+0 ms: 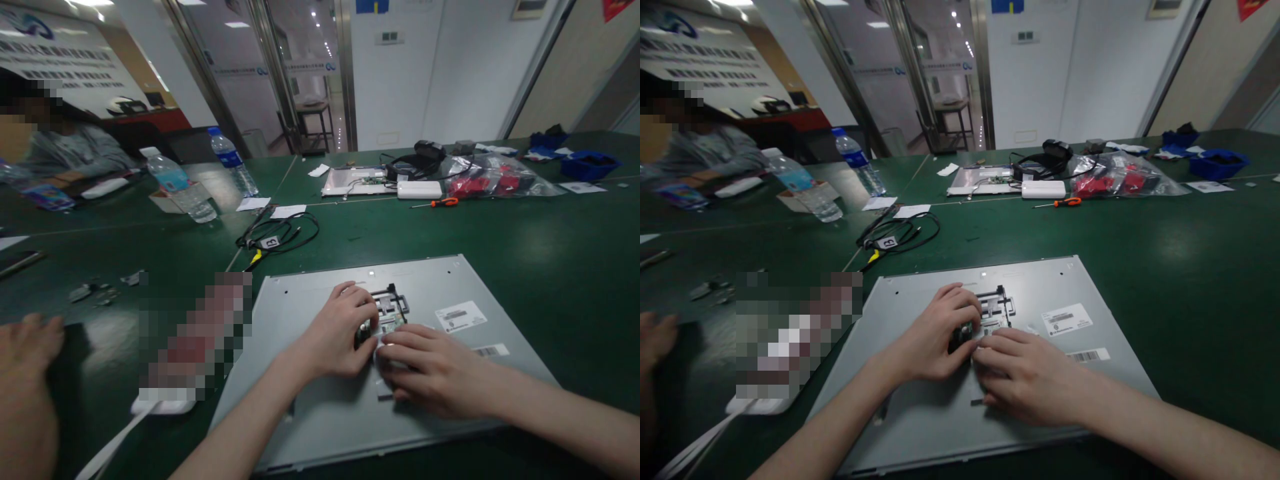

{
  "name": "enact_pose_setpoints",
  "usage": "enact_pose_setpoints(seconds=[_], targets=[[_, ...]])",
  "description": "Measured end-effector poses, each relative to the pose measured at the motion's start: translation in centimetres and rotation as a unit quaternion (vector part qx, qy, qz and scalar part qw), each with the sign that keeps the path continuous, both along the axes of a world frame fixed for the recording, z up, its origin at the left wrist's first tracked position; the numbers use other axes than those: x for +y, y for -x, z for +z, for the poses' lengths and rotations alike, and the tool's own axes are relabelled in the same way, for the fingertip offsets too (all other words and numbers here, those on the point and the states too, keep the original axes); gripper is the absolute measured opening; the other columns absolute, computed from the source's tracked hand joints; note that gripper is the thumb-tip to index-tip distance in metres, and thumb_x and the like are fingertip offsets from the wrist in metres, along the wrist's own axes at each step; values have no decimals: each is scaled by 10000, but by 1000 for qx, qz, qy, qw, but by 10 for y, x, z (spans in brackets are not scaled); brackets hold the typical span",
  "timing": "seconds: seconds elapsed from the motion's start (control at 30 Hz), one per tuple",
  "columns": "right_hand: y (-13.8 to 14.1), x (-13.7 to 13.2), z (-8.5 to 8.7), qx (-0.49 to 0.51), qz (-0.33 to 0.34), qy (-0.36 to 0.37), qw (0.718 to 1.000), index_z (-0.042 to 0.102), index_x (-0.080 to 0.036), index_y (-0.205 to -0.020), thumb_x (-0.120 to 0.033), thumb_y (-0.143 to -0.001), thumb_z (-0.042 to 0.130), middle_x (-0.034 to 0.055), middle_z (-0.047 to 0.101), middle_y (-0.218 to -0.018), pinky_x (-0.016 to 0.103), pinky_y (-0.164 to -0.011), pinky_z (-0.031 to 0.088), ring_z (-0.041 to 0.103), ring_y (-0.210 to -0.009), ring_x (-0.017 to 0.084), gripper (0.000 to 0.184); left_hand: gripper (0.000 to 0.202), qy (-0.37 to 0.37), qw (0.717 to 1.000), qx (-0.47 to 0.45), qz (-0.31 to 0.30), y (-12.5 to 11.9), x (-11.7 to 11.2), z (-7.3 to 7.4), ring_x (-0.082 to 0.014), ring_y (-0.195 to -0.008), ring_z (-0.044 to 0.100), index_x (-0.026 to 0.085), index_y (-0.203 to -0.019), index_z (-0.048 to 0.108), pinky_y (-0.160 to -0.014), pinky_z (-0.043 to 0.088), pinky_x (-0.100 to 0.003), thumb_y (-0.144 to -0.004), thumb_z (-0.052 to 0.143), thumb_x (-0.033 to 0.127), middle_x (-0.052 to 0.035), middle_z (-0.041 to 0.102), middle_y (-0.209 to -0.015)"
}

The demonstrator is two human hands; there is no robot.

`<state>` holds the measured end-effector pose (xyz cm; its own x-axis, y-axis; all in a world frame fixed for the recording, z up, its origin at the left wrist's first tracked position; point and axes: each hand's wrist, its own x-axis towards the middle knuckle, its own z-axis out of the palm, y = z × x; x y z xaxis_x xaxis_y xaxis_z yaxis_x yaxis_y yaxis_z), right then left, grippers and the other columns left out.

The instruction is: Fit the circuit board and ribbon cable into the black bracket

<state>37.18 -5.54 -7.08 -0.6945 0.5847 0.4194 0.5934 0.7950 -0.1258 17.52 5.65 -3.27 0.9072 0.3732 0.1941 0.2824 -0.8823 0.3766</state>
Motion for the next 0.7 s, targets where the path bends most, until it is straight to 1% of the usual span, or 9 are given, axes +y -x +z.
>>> enact_pose_setpoints(seconds=[0.1,0.17,0.33,0.43,0.53,0.6,0.7], targets=[[4,-4,-1,-12,8,4,1000,654,-130,-1109,-336,-993,537,74,684,-1067,362,-971,453,578,-1030,212,264,101,1,1000,7,7,-1,0,-2,-241,-1001,555,214,-849,587,-1093,317,-512,-753,618,213,-39,598,-977],[7,-5,-1,-17,9,8,1000,646,-122,-1123,-349,-1004,518,72,689,-1053,356,-961,454,582,-1007,212,286,87,-1,1000,11,10,-1,1,-3,-239,-1006,556,212,-851,590,-1098,309,-511,-769,618,218,-38,599,-981],[9,-8,-3,-24,-3,7,1000,620,-96,-1178,-345,-1004,519,88,694,-1052,370,-970,450,585,-1012,222,320,79,-2,1000,13,12,-2,1,-7,-231,-984,561,207,-851,592,-1086,316,-506,-780,620,225,-36,600,-965],[9,-9,-4,-21,-2,-2,1000,625,-89,-1176,-378,-992,538,97,697,-1022,382,-985,446,586,-1006,228,354,78,-1,1000,10,13,-2,2,-8,-233,-986,562,208,-859,594,-1077,322,-509,-788,621,228,-37,604,-969],[11,-10,-6,-9,5,-28,1000,641,-86,-1147,-377,-993,535,95,697,-990,377,-995,440,585,-994,225,346,76,1,1000,9,14,-2,2,-8,-234,-990,561,207,-854,596,-1078,322,-507,-786,626,226,-40,605,-967],[12,-11,-6,-7,15,-41,999,661,-89,-1095,-347,-996,535,91,691,-979,364,-987,438,584,-981,215,304,70,2,1000,7,16,-2,2,-8,-232,-983,562,205,-846,596,-1080,321,-506,-783,624,219,-40,606,-959],[13,-12,-4,-17,36,-32,999,683,-114,-1002,-303,-991,548,82,682,-946,352,-914,459,581,-908,198,233,61,3,1000,2,13,-3,2,-8,-228,-971,565,209,-848,597,-1076,329,-506,-790,615,221,-36,608,-952]])
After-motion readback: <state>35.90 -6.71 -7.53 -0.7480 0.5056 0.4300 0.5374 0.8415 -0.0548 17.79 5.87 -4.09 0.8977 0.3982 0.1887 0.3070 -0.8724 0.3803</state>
